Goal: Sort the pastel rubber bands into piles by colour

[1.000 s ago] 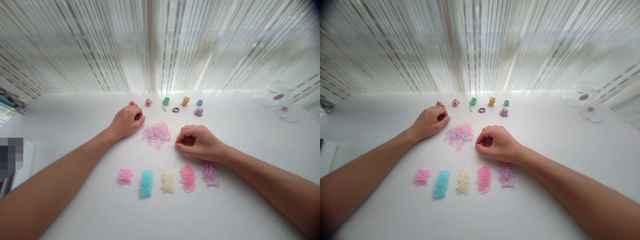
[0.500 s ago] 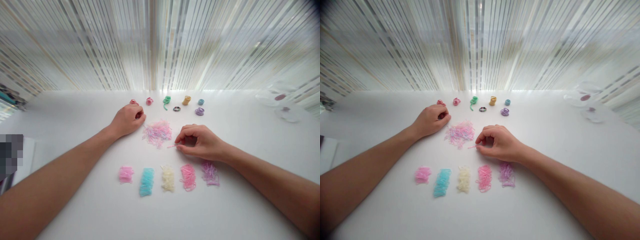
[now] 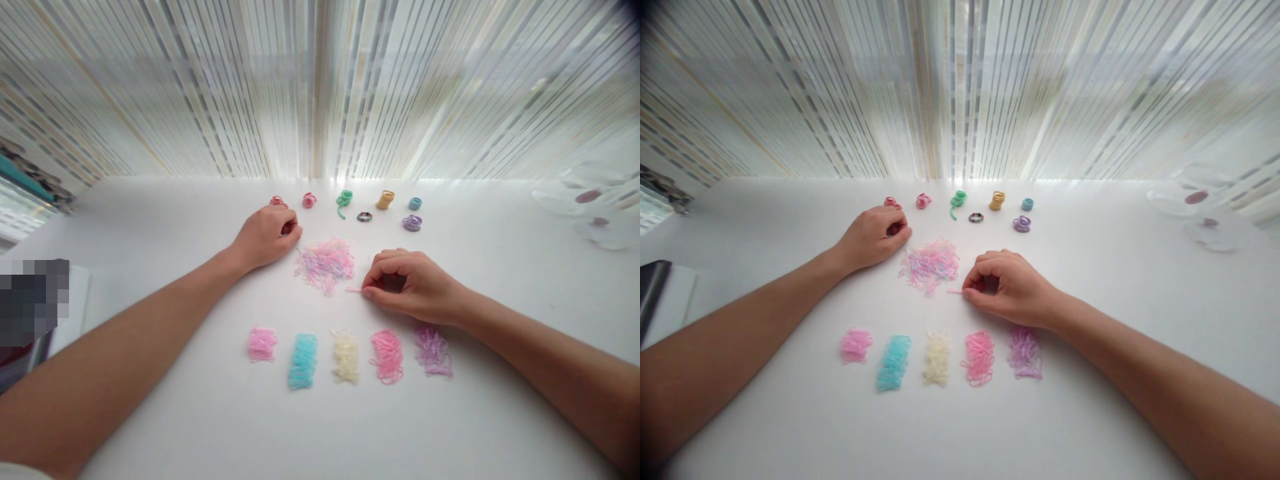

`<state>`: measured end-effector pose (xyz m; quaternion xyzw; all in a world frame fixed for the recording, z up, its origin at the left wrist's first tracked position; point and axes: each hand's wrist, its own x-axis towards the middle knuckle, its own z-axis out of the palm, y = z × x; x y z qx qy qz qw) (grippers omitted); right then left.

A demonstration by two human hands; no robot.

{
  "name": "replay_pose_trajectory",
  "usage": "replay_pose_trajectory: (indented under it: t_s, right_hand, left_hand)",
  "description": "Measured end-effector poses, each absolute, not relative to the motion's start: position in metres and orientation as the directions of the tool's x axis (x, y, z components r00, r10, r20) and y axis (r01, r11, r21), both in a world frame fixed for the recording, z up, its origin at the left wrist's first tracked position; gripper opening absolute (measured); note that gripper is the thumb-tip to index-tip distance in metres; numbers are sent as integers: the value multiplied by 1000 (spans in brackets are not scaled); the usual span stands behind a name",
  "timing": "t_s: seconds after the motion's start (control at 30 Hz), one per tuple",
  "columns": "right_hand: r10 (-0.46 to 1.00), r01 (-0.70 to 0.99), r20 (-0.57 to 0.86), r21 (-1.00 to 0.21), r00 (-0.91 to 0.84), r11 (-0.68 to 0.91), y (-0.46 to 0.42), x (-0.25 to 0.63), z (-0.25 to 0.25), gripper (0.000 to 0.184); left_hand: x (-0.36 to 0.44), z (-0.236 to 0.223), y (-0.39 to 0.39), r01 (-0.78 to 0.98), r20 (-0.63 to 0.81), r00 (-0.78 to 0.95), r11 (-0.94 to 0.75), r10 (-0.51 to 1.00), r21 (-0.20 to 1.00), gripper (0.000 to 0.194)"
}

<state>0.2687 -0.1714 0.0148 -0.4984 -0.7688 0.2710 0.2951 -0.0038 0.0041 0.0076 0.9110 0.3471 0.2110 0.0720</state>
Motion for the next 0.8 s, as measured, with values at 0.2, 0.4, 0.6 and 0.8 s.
replay_pose_trajectory:
  t_s: [0.2,0.4,0.6,0.8]
  right_hand:
    - [939,589,172,-741,-297,322,-173,268,16,12]
    - [935,580,183,-744,-303,333,-173,268,15,12]
    - [970,554,143,-800,-199,231,-176,270,9,13]
    - [990,538,126,-831,-66,142,-180,271,6,25]
  left_hand:
    - [-4,7,3,598,340,673,-754,657,273,22]
    - [-3,8,2,606,340,668,-749,661,266,21]
    - [-3,8,0,597,339,670,-751,660,281,21]
    - [-3,6,0,603,341,661,-743,669,289,19]
